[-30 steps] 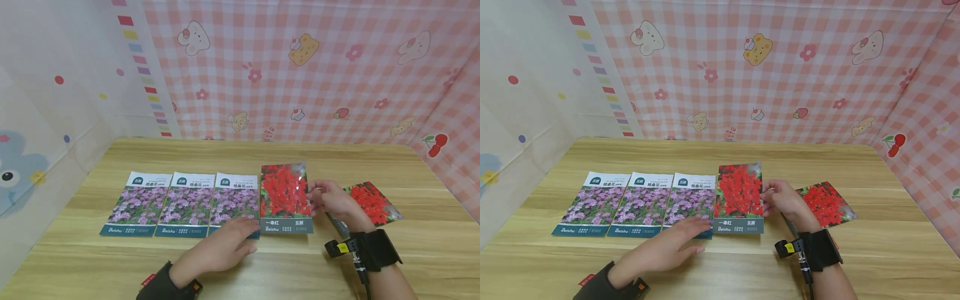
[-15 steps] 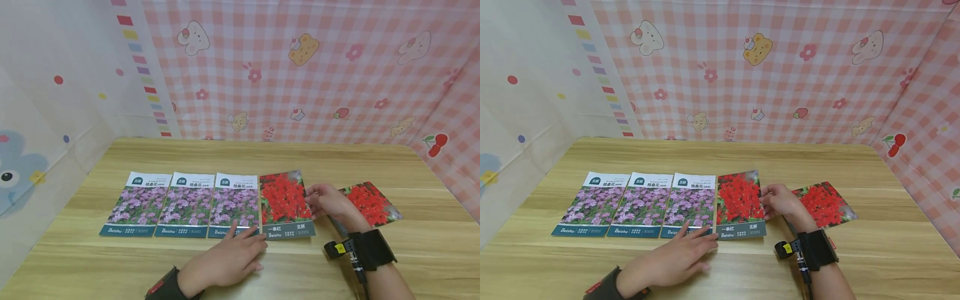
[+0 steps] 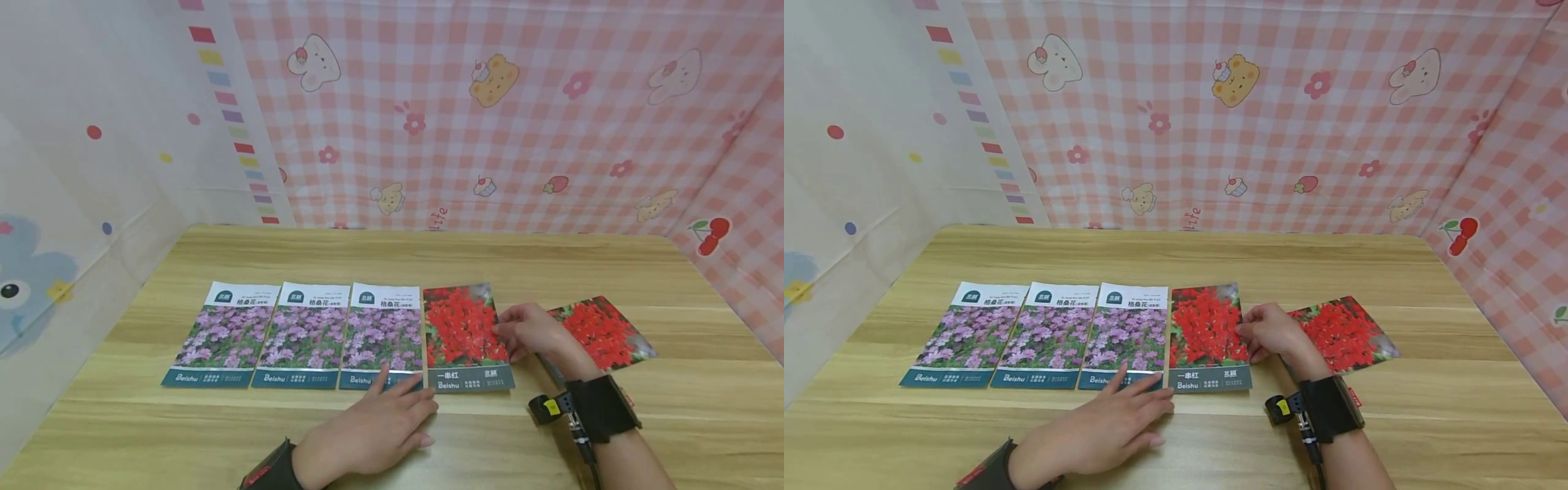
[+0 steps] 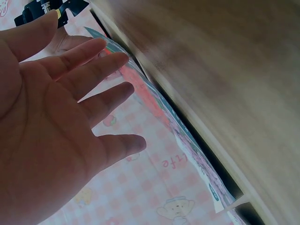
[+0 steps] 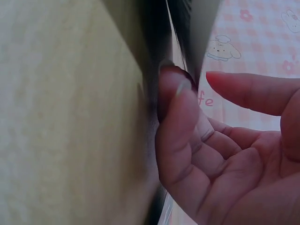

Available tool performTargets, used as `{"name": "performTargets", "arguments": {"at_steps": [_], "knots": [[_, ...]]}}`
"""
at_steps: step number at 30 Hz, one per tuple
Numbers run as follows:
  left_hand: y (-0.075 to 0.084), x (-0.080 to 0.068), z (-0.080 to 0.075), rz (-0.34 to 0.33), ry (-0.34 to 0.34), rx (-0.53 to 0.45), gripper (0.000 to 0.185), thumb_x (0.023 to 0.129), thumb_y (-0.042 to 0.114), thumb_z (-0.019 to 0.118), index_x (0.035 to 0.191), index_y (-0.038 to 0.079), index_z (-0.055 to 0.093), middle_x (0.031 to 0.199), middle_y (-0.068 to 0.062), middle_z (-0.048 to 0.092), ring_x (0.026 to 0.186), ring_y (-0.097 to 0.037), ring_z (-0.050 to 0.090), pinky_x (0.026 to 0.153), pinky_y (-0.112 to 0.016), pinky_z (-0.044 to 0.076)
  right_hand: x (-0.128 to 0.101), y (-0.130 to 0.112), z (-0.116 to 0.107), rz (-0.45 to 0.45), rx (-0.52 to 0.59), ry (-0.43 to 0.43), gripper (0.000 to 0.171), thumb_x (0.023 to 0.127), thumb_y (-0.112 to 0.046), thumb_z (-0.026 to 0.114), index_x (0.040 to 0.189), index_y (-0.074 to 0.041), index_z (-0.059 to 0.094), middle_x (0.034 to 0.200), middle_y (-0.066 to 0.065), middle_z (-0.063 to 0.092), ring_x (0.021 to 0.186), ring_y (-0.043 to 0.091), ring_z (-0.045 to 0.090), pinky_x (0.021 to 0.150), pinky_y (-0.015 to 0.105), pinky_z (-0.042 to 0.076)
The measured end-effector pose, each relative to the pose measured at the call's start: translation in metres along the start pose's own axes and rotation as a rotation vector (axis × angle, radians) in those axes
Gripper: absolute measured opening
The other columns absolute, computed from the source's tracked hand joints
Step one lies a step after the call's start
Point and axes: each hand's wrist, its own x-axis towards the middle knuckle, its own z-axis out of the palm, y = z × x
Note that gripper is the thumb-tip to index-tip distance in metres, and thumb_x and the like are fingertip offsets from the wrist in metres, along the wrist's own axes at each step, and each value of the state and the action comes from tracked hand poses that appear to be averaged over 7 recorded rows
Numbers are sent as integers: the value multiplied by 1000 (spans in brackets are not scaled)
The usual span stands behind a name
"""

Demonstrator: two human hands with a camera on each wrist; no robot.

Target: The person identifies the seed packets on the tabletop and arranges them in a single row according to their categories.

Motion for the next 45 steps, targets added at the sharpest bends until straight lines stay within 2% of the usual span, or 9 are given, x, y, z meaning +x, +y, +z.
{"name": "performTargets", "arguments": {"at_steps": [7, 13, 22, 38, 45], "knots": [[-1, -1, 0, -2, -24, -5, 44, 96, 41, 44, 133, 16, 50, 142, 1, 42, 137, -23, 25, 106, -59, 19, 0, 1, 0, 18, -68, 21, 20, 93, -9, 54, 100, 9, 58, 69, 7, 57, 58, 17, 59, 53, 30, 52], [-1, -2, 0, -4, -42, -15, 43, 97, 39, 45, 133, 16, 50, 142, 0, 41, 137, -23, 24, 106, -59, 20, -2, 1, 2, 15, -122, 45, 17, 93, -9, 53, 93, 7, 58, 67, 8, 57, 57, 18, 59, 53, 31, 52], [0, -2, 0, -5, -63, -7, 43, 96, 40, 45, 133, 18, 50, 144, 1, 39, 138, -22, 23, 106, -58, 20, -2, -2, 4, 14, -165, 63, 12, 91, -5, 53, 91, 6, 56, 63, 6, 56, 52, 16, 58, 50, 29, 51], [0, -1, -1, 24, -29, 40, 39, 96, 39, 46, 129, 18, 53, 141, -1, 42, 136, -24, 27, 105, -56, 24, -4, -3, 6, -13, -194, 42, 14, 93, -8, 54, 93, 6, 57, 63, 6, 54, 51, 16, 55, 50, 30, 50], [1, 0, -3, 42, -9, 51, 38, 97, 38, 45, 127, 17, 54, 141, -2, 43, 135, -24, 28, 104, -56, 26, -6, -6, 1, -3, -197, 59, 19, 94, -10, 53, 100, 7, 57, 66, 9, 56, 57, 18, 57, 54, 32, 51]]}}
